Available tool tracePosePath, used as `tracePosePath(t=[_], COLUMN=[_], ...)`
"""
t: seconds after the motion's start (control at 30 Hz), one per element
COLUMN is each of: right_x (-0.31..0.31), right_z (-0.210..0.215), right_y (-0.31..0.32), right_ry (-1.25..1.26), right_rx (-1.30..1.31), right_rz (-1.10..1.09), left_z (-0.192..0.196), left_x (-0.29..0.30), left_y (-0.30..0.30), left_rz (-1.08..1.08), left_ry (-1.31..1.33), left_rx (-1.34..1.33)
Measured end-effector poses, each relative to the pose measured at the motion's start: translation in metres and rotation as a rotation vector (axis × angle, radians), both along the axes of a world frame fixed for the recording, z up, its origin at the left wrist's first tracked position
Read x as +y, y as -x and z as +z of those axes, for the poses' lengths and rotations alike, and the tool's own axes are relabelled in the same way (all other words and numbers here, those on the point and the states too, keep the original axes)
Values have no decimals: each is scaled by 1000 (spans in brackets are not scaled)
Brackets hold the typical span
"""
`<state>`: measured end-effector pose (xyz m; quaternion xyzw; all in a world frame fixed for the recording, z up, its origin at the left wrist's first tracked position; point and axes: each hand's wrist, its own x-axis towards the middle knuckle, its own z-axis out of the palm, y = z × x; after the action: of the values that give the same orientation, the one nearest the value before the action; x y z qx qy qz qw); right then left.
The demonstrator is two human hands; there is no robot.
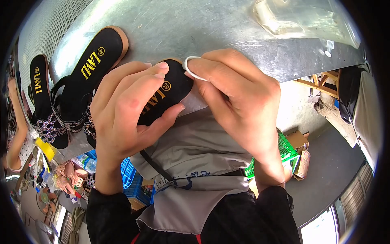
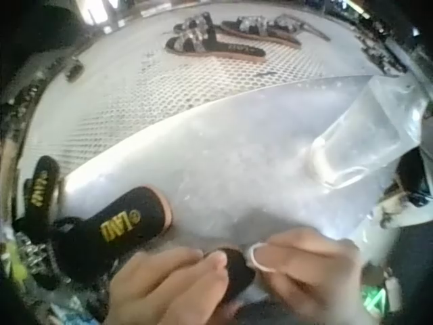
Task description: Cleaning shoe soles at a factory assembly line.
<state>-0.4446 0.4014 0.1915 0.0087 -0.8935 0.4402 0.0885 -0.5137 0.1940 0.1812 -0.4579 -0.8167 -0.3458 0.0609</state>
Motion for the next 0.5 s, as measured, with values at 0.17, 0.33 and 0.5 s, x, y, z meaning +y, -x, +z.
tracePosePath(t=[0.17,0.33,0.5], right_x=[0,9,3], right_z=[-1,-4,0], right_y=[4,1,6], right_ry=[-33,116,63], right_rx=[-5,-44,-54], right_rz=[-21,23,-2], left_z=[-2,-2,0], left_x=[-2,0,-2], left_y=[2,1,1], left_rz=[-11,-7,-7], left_ry=[-8,-16,2], left_rx=[-8,-8,-7])
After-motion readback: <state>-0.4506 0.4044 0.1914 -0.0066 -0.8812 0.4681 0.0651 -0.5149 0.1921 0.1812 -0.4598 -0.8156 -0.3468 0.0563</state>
